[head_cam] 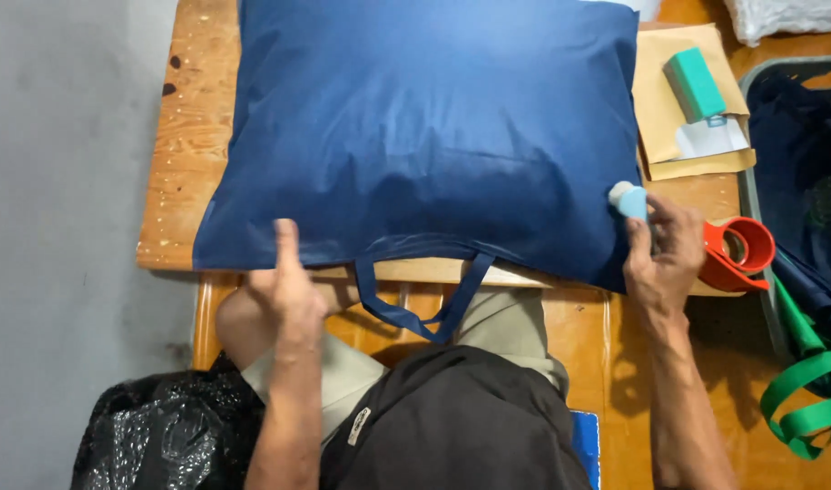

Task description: The person uses a green sponge to wipe the surface of a blue tote bag placed on a wooden table. They then use a small blue brush to clean the bag's handles and edges. The bag is flipped over to clean the other side.

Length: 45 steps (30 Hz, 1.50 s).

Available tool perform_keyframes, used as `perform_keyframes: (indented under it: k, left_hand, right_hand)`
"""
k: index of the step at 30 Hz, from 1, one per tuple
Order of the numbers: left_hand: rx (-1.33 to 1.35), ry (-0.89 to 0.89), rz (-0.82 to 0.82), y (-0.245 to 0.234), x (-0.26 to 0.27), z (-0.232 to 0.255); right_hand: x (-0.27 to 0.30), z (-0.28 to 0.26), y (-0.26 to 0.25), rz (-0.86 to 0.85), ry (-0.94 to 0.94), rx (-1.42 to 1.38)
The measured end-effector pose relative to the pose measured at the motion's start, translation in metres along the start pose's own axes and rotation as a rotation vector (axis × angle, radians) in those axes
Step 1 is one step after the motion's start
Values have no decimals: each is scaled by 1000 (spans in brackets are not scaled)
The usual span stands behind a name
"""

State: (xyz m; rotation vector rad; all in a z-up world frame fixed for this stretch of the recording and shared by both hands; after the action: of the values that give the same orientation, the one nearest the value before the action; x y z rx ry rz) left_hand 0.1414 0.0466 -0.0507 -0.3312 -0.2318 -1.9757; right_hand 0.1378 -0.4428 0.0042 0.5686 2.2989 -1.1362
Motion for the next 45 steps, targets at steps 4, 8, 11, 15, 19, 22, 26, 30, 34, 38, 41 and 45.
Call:
perform_keyframes:
  k: [4, 8, 11, 15, 19, 22, 26, 30, 34, 38, 41, 45]
  left_hand:
    - [-23, 33, -106, 39, -17, -19]
    - [-159, 111, -75, 71, -100, -38]
    - [-177, 202, -90, 125, -158, -29]
    - [-529, 371, -172, 163, -195, -1]
    - [-521, 641, -361, 155, -111, 33]
    - [-242, 892, -520, 118, -30, 39]
    - [-65, 536, -593, 53, -5, -36]
    - [-78, 266, -544, -5, 14, -81]
    - [9, -30, -510, -25, 45, -84]
    - [160, -312, -513, -25, 70, -77]
    - [190, -423, -535, -33, 64, -105]
    - [222, -497, -523, -42, 70, -109]
  right_hand:
    - [21, 35, 48, 3, 168, -366]
    - [50, 2, 67, 27, 327, -369]
    - [69, -33, 90, 5, 423, -434]
    - [85, -89, 140, -137, 492, -574]
    - [76, -129, 174, -230, 454, -563]
    - [57, -145, 190, -281, 397, -554]
    - [47, -145, 198, -322, 370, -629]
    - [37, -146, 171, -386, 265, -609]
    - [41, -131, 125, -356, 260, -515]
    - [56, -137, 111, -290, 183, -378]
    - [68, -165, 123, -302, 79, -398]
    - [121, -203, 153, -501, 8, -547]
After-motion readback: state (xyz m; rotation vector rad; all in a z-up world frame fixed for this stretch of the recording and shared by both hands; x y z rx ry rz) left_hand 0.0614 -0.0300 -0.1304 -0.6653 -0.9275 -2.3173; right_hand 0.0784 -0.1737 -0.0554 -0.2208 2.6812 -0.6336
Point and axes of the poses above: each hand's wrist, its own x-axis away from the middle knuckle, its own y-axis out of the palm, z = x × y, the point moved 7 cm from there along -x, towards the middle knuckle, and after that the axes turned 5 degrees about x, right-handed, at the moved point
